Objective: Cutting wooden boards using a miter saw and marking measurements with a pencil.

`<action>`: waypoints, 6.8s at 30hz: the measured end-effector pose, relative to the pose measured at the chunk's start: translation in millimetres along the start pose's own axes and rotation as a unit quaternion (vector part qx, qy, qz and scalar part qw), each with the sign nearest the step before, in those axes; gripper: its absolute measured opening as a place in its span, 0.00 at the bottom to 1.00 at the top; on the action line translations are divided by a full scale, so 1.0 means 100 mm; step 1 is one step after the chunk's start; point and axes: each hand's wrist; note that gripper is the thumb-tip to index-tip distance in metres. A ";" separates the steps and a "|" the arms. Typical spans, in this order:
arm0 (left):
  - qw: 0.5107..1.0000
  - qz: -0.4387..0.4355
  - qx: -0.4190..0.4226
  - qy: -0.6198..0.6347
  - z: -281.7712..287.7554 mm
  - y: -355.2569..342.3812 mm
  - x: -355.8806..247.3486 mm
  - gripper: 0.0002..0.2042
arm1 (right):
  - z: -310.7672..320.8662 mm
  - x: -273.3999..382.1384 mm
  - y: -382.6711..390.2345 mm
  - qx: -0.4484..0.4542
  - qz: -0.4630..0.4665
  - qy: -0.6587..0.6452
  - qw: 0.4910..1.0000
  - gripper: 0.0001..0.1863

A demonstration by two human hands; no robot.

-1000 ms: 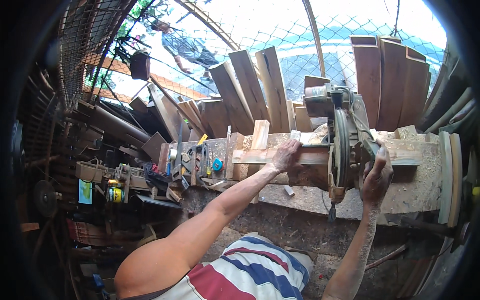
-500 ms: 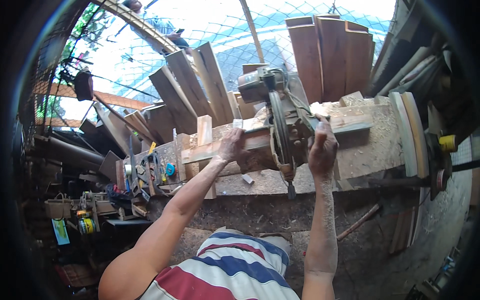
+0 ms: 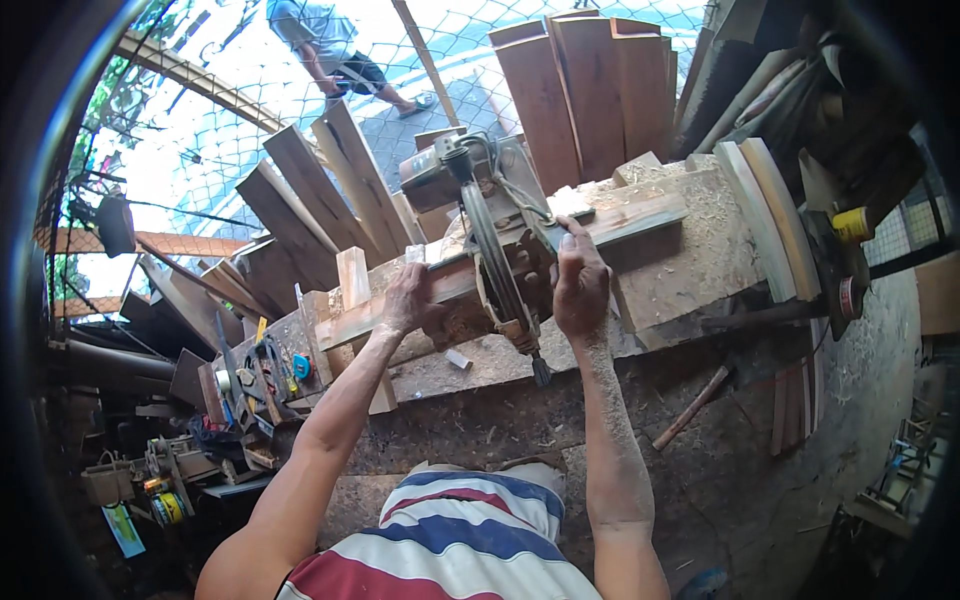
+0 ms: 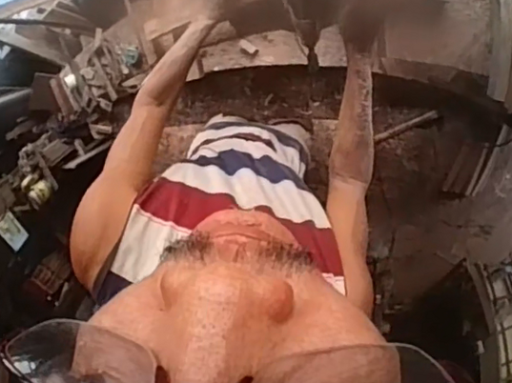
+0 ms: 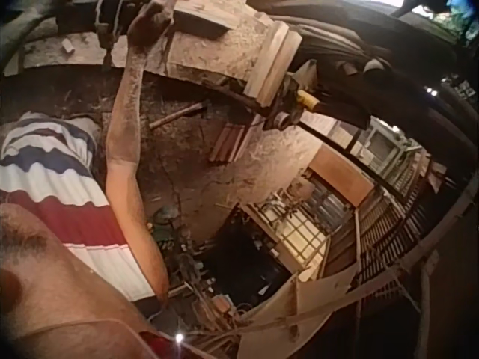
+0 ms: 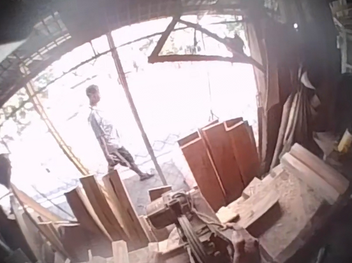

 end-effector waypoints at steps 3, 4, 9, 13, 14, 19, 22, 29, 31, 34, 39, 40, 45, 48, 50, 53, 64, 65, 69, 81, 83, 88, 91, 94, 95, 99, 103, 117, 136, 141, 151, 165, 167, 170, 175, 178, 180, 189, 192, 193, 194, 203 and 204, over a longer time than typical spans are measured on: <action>1.000 0.002 -0.006 -0.002 -0.03 0.00 0.01 0.39 | 0.02 -0.03 0.02 -0.002 -0.015 0.001 1.000 0.27; 1.000 0.000 -0.004 -0.003 -0.04 0.00 0.01 0.39 | 0.03 -0.04 0.03 -0.003 -0.012 0.003 1.000 0.27; 1.000 0.012 0.009 0.003 -0.06 0.02 0.02 0.39 | 0.05 -0.06 0.06 -0.006 -0.017 0.014 1.000 0.29; 1.000 -0.009 -0.020 0.012 -0.07 0.02 0.05 0.39 | 0.07 -0.09 0.10 0.001 0.002 0.000 1.000 0.30; 1.000 -0.008 -0.006 0.004 -0.08 0.02 0.06 0.40 | 0.08 -0.11 0.10 0.001 0.003 0.005 1.000 0.29; 1.000 -0.005 0.019 -0.001 -0.12 0.00 0.07 0.39 | 0.16 -0.25 0.16 -0.003 0.019 0.003 1.000 0.27; 1.000 -0.013 -0.018 0.005 -0.13 0.00 0.06 0.39 | 0.21 -0.35 0.27 -0.001 0.017 0.047 0.999 0.34; 1.000 -0.012 -0.020 -0.004 -0.15 0.00 0.06 0.42 | 0.16 -0.18 0.22 -0.021 -0.006 0.060 0.998 0.36; 1.000 0.009 0.018 -0.004 -0.15 0.01 0.07 0.42 | -0.04 0.08 -0.04 -0.024 -0.012 0.062 0.998 0.42; 1.000 0.009 0.002 0.008 -0.13 0.01 0.04 0.42 | -0.34 0.71 -0.62 0.059 -0.078 0.150 0.984 0.56; 1.000 0.010 -0.024 -0.016 -0.04 0.01 -0.05 0.41 | -0.92 1.35 -1.46 0.115 -0.112 0.299 0.941 0.56; 0.999 0.011 -0.027 -0.029 -0.02 0.01 -0.06 0.41 | -0.90 1.30 -1.50 0.120 -0.113 0.307 0.937 0.56; 0.999 0.019 -0.028 -0.009 0.00 0.02 -0.08 0.41 | -0.05 0.40 -1.67 0.041 0.102 0.283 0.953 0.29; 0.999 0.029 -0.012 0.000 -0.03 0.01 -0.07 0.41 | 0.83 -0.34 -1.73 0.074 -0.084 0.595 0.796 0.34; 0.999 0.050 0.012 0.002 -0.05 0.01 -0.07 0.42 | 1.23 -0.84 -1.66 0.104 -0.003 0.681 0.725 0.33; 0.999 0.029 -0.032 0.008 -0.05 0.01 -0.08 0.41 | 1.64 -1.28 -1.61 0.156 0.127 0.733 0.650 0.34; 0.997 0.064 0.033 0.007 0.00 0.00 -0.12 0.39 | 2.54 -0.71 -0.43 0.294 -0.012 0.577 0.762 0.37; 0.999 0.047 0.007 0.014 0.00 -0.01 -0.13 0.39 | 2.65 -0.57 -0.05 0.278 -0.002 0.506 0.817 0.38; 0.999 0.023 0.002 0.030 0.03 -0.01 -0.19 0.40 | 2.85 -0.05 1.32 0.122 -0.132 0.450 0.875 0.41; 0.997 0.026 0.065 -0.025 -0.05 -0.04 -0.11 0.42 | 4.28 0.11 -0.06 -0.102 0.029 0.520 0.847 0.41; 0.995 0.037 0.088 -0.035 -0.08 -0.03 -0.07 0.44 | 4.49 0.13 -0.63 -0.104 0.069 0.571 0.812 0.43; 0.988 0.064 0.141 -0.029 -0.13 0.00 0.01 0.50 | 5.06 0.00 -1.64 -0.081 -0.060 0.643 0.759 0.45; 0.991 0.037 0.119 -0.045 -0.14 0.03 0.05 0.49 | 5.11 -0.41 -1.76 -0.089 -0.118 0.745 0.651 0.41; 0.986 0.065 0.154 -0.008 -0.17 0.05 0.09 0.49 | 5.08 -0.67 -1.85 -0.123 -0.088 0.760 0.632 0.40; 0.986 0.062 0.151 0.001 -0.20 0.05 0.10 0.49 | 5.05 -0.69 -1.85 -0.135 -0.113 0.758 0.628 0.41; 0.989 0.084 0.124 -0.019 -0.28 0.05 0.12 0.49 | 4.55 -0.72 -1.69 -0.160 -0.024 0.799 0.580 0.35; 0.999 0.019 -0.023 -0.021 -0.22 0.04 0.05 0.32 | 3.33 -1.02 -0.67 -0.047 0.111 0.597 0.793 0.28; 0.971 0.067 0.206 -0.096 0.55 0.48 0.39 0.36 | 2.40 -0.97 2.58 0.113 -0.084 0.506 0.851 0.27; 0.976 0.044 0.199 -0.072 -0.33 3.67 -0.86 0.34 | 0.05 -1.20 2.86 0.255 -0.051 0.376 0.889 0.13; 0.979 0.169 0.084 0.077 0.01 3.64 -0.77 0.33 | -1.39 -1.75 2.16 0.372 -0.062 0.352 0.857 0.16; 0.900 0.420 -0.104 0.056 -0.04 2.70 0.27 0.46 | -2.93 -2.59 1.21 0.368 -0.124 0.502 0.773 0.21; 0.914 0.340 0.094 0.202 0.67 3.39 0.93 0.35 | -0.07 -1.44 3.43 0.123 -0.356 0.180 0.909 0.09; 0.935 0.275 0.120 0.188 0.95 3.69 0.79 0.32 | 0.53 -1.22 3.89 0.011 -0.387 0.209 0.898 0.11; 0.952 0.183 0.166 0.184 1.08 3.96 0.43 0.29 | 1.15 -1.00 4.27 -0.132 -0.493 0.036 0.859 0.19; 0.962 -0.007 0.254 0.100 0.61 4.00 -0.01 0.39 | 1.28 -1.31 4.15 -0.154 -0.405 0.077 0.898 0.33; 0.963 -0.107 0.231 0.086 0.23 3.98 -0.16 0.39 | 1.14 -1.59 3.72 -0.100 -0.372 0.166 0.908 0.38; 0.966 -0.122 0.200 0.106 0.03 3.99 -0.23 0.39 | 1.02 -1.67 3.51 -0.043 -0.351 0.191 0.916 0.39; 0.970 -0.044 0.198 0.132 -0.12 4.11 -0.34 0.46 | 0.60 -2.10 3.31 0.067 -0.207 0.390 0.895 0.20; 0.980 -0.071 0.151 0.108 -0.12 3.94 -0.57 0.48 | 0.58 -2.20 3.37 0.044 -0.123 0.392 0.911 0.19; 0.977 -0.056 0.171 0.113 -0.15 3.82 -0.69 0.49 | 0.57 -2.21 3.36 0.054 -0.131 0.405 0.903 0.18; 0.966 -0.021 0.232 0.112 -0.14 3.73 -0.81 0.51 | 0.57 -2.22 3.35 0.067 -0.177 0.425 0.885 0.18; 0.979 -0.056 0.190 0.057 -0.46 2.74 -2.08 0.45 | 0.58 -2.09 3.21 0.086 -0.169 0.370 0.910 0.13; 0.982 -0.056 0.172 0.052 -0.48 2.72 -2.11 0.42 | 0.59 -2.07 3.22 0.073 -0.144 0.363 0.918 0.13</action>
Point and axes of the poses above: each hand's wrist, its own y-axis away from the middle knuckle, its own z-axis out of the back of the hand, x = y × z, and after that the axes turned 14 degrees about -y, right-handed
